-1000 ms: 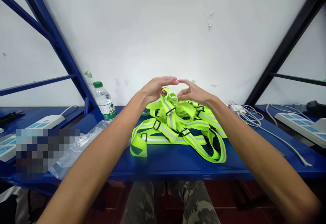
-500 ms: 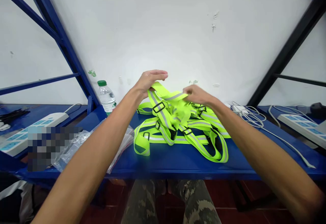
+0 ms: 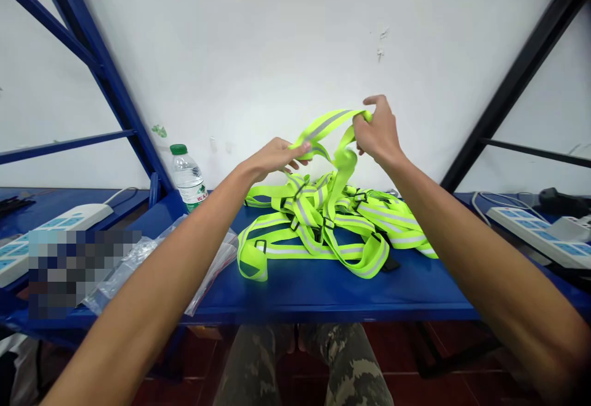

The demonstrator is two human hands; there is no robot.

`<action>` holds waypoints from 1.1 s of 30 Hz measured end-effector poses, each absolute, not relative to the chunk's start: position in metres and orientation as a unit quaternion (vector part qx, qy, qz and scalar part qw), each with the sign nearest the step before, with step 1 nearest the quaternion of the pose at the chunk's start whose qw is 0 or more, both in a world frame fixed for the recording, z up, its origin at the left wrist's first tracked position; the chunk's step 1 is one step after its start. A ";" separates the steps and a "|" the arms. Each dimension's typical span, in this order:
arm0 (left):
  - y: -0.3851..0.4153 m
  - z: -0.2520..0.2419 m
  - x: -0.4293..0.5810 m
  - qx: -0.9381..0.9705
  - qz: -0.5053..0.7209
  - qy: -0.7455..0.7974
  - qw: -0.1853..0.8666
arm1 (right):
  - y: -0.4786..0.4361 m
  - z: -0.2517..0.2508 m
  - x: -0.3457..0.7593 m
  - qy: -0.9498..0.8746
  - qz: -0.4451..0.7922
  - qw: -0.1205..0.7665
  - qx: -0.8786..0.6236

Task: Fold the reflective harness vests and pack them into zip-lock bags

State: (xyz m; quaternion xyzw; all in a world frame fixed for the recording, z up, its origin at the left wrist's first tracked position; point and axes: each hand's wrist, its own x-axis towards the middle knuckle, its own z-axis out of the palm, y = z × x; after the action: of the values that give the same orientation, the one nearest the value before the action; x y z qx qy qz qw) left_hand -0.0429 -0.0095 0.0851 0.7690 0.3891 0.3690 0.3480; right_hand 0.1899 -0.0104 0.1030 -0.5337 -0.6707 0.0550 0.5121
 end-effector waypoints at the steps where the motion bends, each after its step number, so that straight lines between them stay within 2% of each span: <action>1: -0.010 0.086 -0.041 0.765 0.350 0.365 0.399 | -0.008 0.103 0.186 -0.654 0.111 0.535 -0.523; 3: -0.012 0.087 -0.036 0.739 0.343 0.323 0.482 | -0.007 0.103 0.179 -0.613 0.213 0.570 -0.504; 5: -0.013 0.089 -0.030 0.704 0.379 0.295 0.523 | -0.014 0.101 0.176 -0.626 0.314 0.551 -0.454; 10: -0.010 0.097 -0.019 0.649 0.490 0.308 0.494 | -0.037 0.082 0.179 -0.679 0.462 0.471 -0.322; 13: -0.008 0.100 -0.015 0.613 0.532 0.338 0.476 | -0.040 0.061 0.171 -0.700 0.409 0.451 -0.374; 17: -0.009 0.105 -0.015 0.581 0.556 0.355 0.477 | -0.033 0.042 0.156 -0.670 0.208 0.503 -0.505; 20: -0.011 0.109 -0.020 0.553 0.565 0.330 0.516 | -0.026 0.044 0.157 -0.647 0.142 0.542 -0.518; 22: -0.012 0.112 -0.026 0.535 0.558 0.323 0.545 | -0.024 0.052 0.164 -0.621 0.173 0.579 -0.500; 25: -0.011 0.112 -0.036 0.526 0.535 0.324 0.577 | -0.022 0.067 0.178 -0.572 0.317 0.607 -0.451; 29: -0.004 0.108 -0.047 0.508 0.521 0.311 0.612 | -0.022 0.081 0.198 -0.555 0.502 0.537 -0.390; 33: 0.003 0.104 -0.057 0.476 0.529 0.292 0.638 | -0.020 0.087 0.215 -0.552 0.532 0.488 -0.417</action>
State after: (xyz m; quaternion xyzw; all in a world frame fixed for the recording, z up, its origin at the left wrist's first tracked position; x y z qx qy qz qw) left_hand -0.0570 0.0030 0.1043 0.4764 0.2922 0.5292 0.6384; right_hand 0.2148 -0.0203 0.0868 -0.4166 -0.5525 0.5316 0.4884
